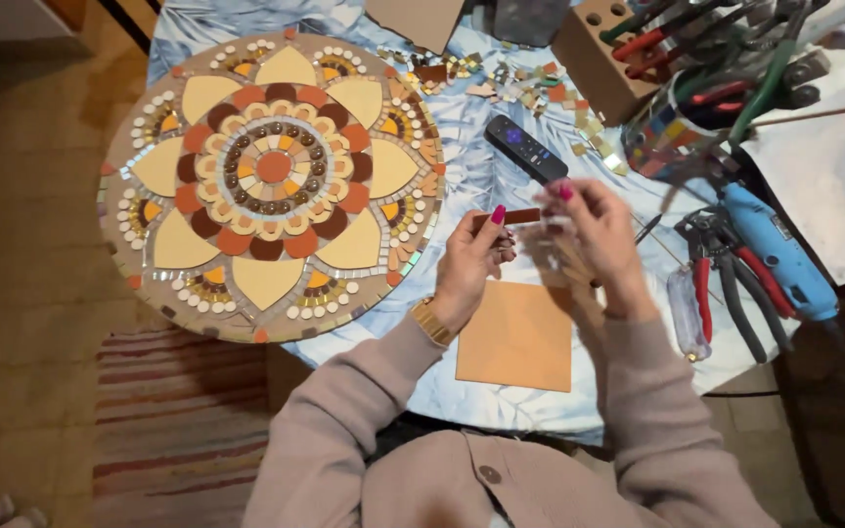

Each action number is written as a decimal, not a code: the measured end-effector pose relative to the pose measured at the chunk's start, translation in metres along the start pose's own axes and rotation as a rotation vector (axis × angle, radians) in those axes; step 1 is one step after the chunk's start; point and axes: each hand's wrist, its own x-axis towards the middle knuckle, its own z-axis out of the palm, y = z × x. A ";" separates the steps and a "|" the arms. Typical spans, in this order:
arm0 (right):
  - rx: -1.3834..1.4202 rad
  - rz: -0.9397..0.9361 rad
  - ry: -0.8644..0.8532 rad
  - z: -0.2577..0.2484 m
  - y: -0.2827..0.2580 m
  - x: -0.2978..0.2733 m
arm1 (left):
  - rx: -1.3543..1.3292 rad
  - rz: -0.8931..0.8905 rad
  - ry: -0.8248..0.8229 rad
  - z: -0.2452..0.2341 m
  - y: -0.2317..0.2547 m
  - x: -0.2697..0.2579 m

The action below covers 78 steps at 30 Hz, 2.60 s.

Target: Cutting ceramic tiles into smaller pieces using a tile nipper tool for a mosaic art project.

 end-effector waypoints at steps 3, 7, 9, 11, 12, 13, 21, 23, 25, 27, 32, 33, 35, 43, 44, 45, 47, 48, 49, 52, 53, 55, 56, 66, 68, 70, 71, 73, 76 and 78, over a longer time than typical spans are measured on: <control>-0.402 -0.272 -0.036 -0.021 0.005 0.048 | -0.035 -0.008 0.004 0.003 0.000 -0.001; -0.497 -0.229 -0.128 -0.014 -0.011 0.113 | -0.245 -0.071 -0.155 -0.004 0.006 -0.006; -0.746 -0.465 -0.221 -0.007 0.005 0.142 | -0.246 -0.086 -0.143 -0.003 0.010 -0.007; -0.773 -0.484 -0.298 0.006 0.017 0.159 | -0.227 -0.101 -0.119 -0.001 0.018 -0.008; -0.801 -0.503 -0.374 0.012 0.023 0.169 | -0.208 -0.117 -0.098 -0.001 0.022 -0.009; -0.801 -0.506 -0.377 0.017 0.032 0.178 | -0.210 -0.114 -0.095 -0.001 0.023 -0.008; -1.021 -0.643 -0.397 0.036 0.077 0.208 | -0.212 -0.145 -0.118 -0.002 0.024 -0.007; -1.030 -0.618 -0.390 0.038 0.078 0.210 | -0.229 -0.138 -0.128 -0.002 0.021 -0.008; -1.041 -0.594 -0.382 0.039 0.077 0.212 | -0.246 -0.129 -0.141 -0.002 0.020 -0.007; -0.951 -0.548 -0.356 0.038 0.078 0.213 | -0.274 -0.145 -0.141 -0.002 0.018 -0.008; -1.062 -0.518 -0.169 0.042 0.089 0.232 | -0.308 -0.137 -0.151 -0.001 0.020 -0.008; -1.273 -0.523 -0.050 0.044 0.093 0.235 | -0.314 -0.145 -0.144 -0.001 0.019 -0.009; -1.215 -0.524 -0.160 0.059 0.086 0.235 | -0.285 -0.138 -0.126 -0.001 0.021 -0.009; -1.087 -0.617 -0.397 0.097 0.096 0.247 | -0.004 -0.153 -0.037 0.004 0.043 -0.016; -1.036 -0.659 -0.387 0.097 0.098 0.251 | -0.047 -0.167 -0.066 0.004 0.044 -0.017; -0.981 -0.698 -0.383 0.100 0.101 0.255 | -0.092 -0.182 -0.091 0.003 0.046 -0.019; -0.937 -0.626 -0.430 0.103 0.082 0.249 | -0.071 -0.168 -0.084 0.003 0.048 -0.020; -0.911 -0.531 -0.465 0.102 0.074 0.246 | -0.052 -0.178 -0.095 0.004 0.048 -0.021; -0.907 -0.536 -0.465 0.104 0.070 0.243 | -0.050 -0.173 -0.093 0.000 0.041 -0.018; -0.929 -0.402 -0.441 0.103 0.066 0.239 | -0.137 -0.085 -0.155 -0.005 0.027 -0.011; -0.922 -0.456 -0.432 0.103 0.070 0.241 | -0.097 -0.088 -0.163 -0.005 0.027 -0.011; -0.918 -0.512 -0.421 0.099 0.070 0.240 | -0.058 -0.088 -0.174 -0.006 0.024 -0.010; -0.889 -0.538 -0.363 0.097 0.065 0.238 | -0.049 -0.054 -0.157 -0.005 0.023 -0.010; -0.309 -0.315 -0.148 0.038 -0.038 0.124 | 0.111 0.118 -0.136 -0.006 0.014 -0.003; -0.159 -0.197 -0.125 0.026 -0.039 0.094 | 0.064 0.137 -0.132 -0.003 0.013 -0.003; -0.009 -0.076 -0.098 0.015 -0.041 0.066 | 0.017 0.149 -0.129 -0.005 0.010 -0.002; -0.005 -0.013 -0.112 0.011 -0.043 0.054 | 0.022 0.156 -0.148 -0.006 0.009 0.000; -0.002 0.049 -0.121 0.004 -0.042 0.039 | 0.027 0.161 -0.171 -0.007 0.010 -0.001; 0.016 0.087 -0.120 -0.005 -0.034 0.031 | 0.164 0.148 -0.096 -0.004 0.018 -0.005; 0.047 0.102 -0.165 -0.006 -0.031 0.033 | 0.126 0.149 -0.116 -0.004 0.024 -0.006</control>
